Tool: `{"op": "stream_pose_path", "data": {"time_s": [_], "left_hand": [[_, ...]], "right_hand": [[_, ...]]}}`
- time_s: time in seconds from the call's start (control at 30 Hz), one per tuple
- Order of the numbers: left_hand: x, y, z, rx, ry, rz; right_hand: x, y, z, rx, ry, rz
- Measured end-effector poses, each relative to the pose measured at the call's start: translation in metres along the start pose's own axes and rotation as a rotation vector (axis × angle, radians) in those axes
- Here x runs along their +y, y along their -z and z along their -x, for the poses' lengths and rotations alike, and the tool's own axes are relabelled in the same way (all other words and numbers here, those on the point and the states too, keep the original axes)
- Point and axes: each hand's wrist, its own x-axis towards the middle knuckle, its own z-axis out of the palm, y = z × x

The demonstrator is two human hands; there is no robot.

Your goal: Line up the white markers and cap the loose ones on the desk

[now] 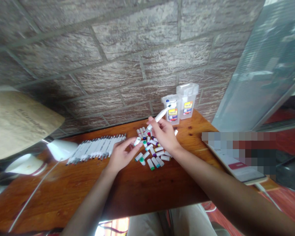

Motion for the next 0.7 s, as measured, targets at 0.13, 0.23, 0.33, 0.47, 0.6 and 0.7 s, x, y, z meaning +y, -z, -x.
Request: {"op": "stream_pose_path", "data": {"time_s": [0.13, 0.23, 0.33, 0.47, 0.6, 0.7], "left_hand": [[-0.0005, 0.0001, 0.0008, -0.031, 0.008, 0.004], [-0.0007, 0.0004, 0.0010, -0.054, 0.031, 0.019], [-0.0011, 0.0001, 0.0009, -0.082, 0.039, 0.023], [-0.0016, -0.0003, 0.0006, -0.090, 0.038, 0.017], [-0.0007, 0.0004, 0.0004, -0.075, 0.032, 0.004], [0.0003, 0.0010, 0.0005, -0.079, 0.022, 0.000]], "right_hand": [[-0.0017, -0.0010, 0.0015, -0.040, -0.005, -0.049], [-0.0002, -0.0012, 0.0028, -0.093, 0.018, -0.041], [0.0021, -0.0010, 0.0037, -0.132, 0.028, -0.019], [0.0032, -0.0010, 0.0050, -0.153, 0.047, 0.022], [0.0015, -0.0014, 0.0068, -0.160, 0.059, 0.073], [0.0013, -0.0014, 0.0080, -0.172, 0.066, 0.104]]}}
